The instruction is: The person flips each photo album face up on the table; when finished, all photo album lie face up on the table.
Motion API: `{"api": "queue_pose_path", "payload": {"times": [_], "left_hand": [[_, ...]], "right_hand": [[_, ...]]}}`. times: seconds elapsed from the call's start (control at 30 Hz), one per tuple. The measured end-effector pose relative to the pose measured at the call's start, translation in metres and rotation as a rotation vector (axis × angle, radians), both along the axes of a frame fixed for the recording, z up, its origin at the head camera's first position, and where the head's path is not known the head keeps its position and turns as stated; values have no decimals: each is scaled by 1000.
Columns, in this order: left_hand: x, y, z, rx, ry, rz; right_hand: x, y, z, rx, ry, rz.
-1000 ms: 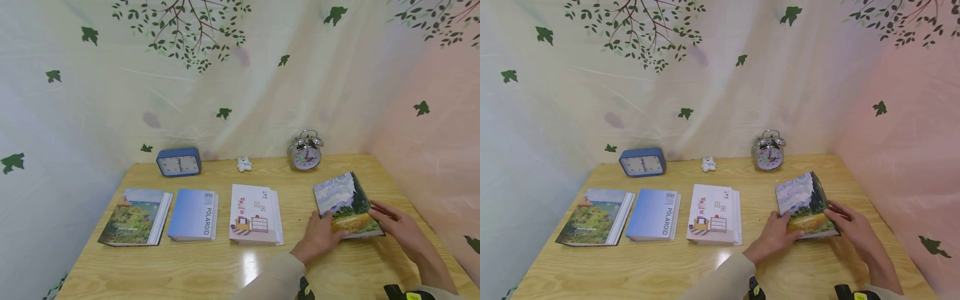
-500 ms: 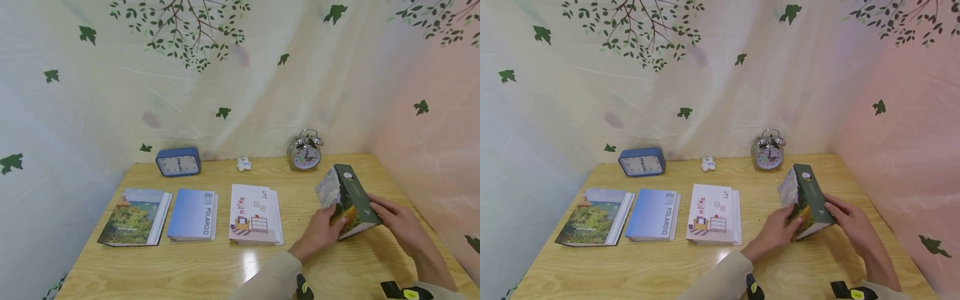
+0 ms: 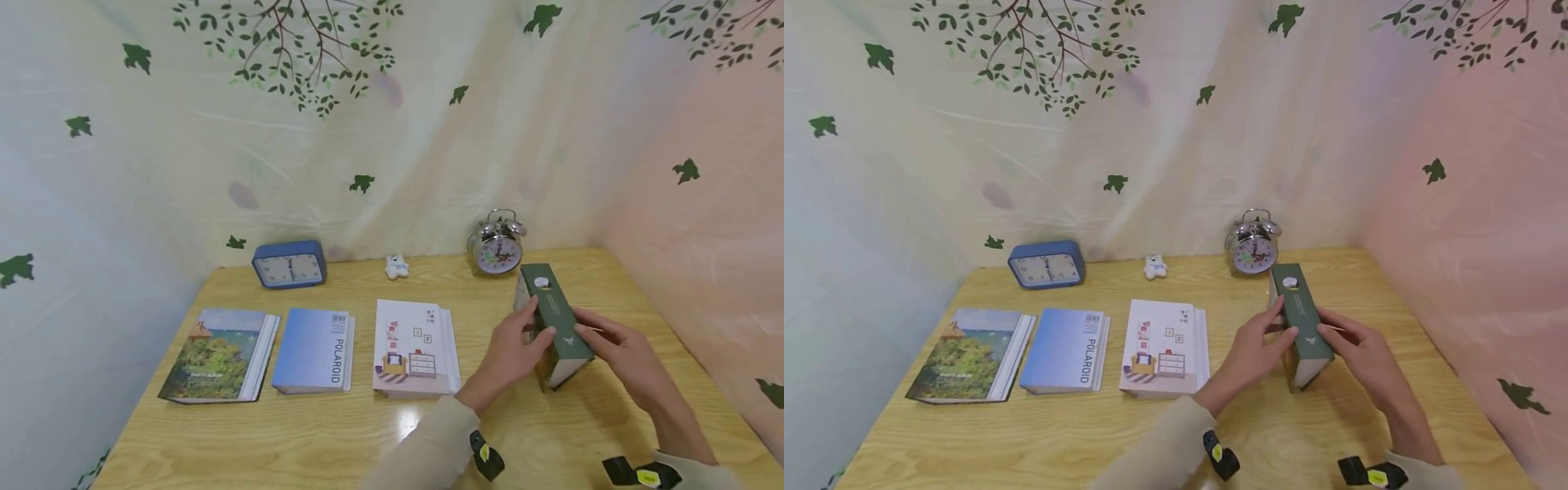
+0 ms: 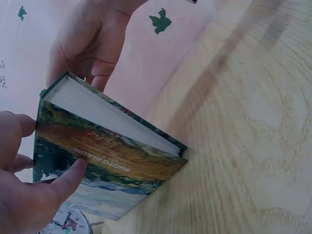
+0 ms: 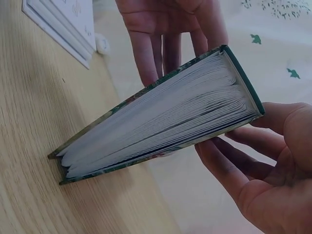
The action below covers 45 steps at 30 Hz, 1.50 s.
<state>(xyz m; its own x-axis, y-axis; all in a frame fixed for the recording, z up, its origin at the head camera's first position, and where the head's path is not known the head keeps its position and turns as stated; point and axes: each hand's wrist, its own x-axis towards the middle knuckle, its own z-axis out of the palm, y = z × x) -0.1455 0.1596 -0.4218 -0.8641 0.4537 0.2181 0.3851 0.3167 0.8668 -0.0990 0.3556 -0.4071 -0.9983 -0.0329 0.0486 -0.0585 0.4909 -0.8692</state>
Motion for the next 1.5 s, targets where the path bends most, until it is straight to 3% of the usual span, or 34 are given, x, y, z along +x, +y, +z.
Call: {"api": "queue_pose_path", "payload": {"times": [0.2,0.43,0.53,0.7,0.83,1.0,1.3,1.5], "left_hand": [[-1,-10,5,-25,-54,57],[-7,-24,8,-86,-37,97],[-8,-32,9,-155,-66,120],[-10,-44,10,-207,-152,177],[-11,-51,6,-220,-206,219],[-10,-53,-3,-233,-246,205],[-5,-39,-19,-269,-240,147],[-3,-34,-22,-374,-146,118]], "right_hand": [[-2,-11,-1,-3,-2,34],[-7,-24,-12,-88,-42,196],[-9,-29,-19,-59,-80,223],[-13,-36,-28,71,-128,205],[-15,-40,-33,114,-186,181],[-18,-40,-40,181,-179,147],[-14,-34,-43,358,-157,64],[-15,-34,-44,441,-157,48]]}}
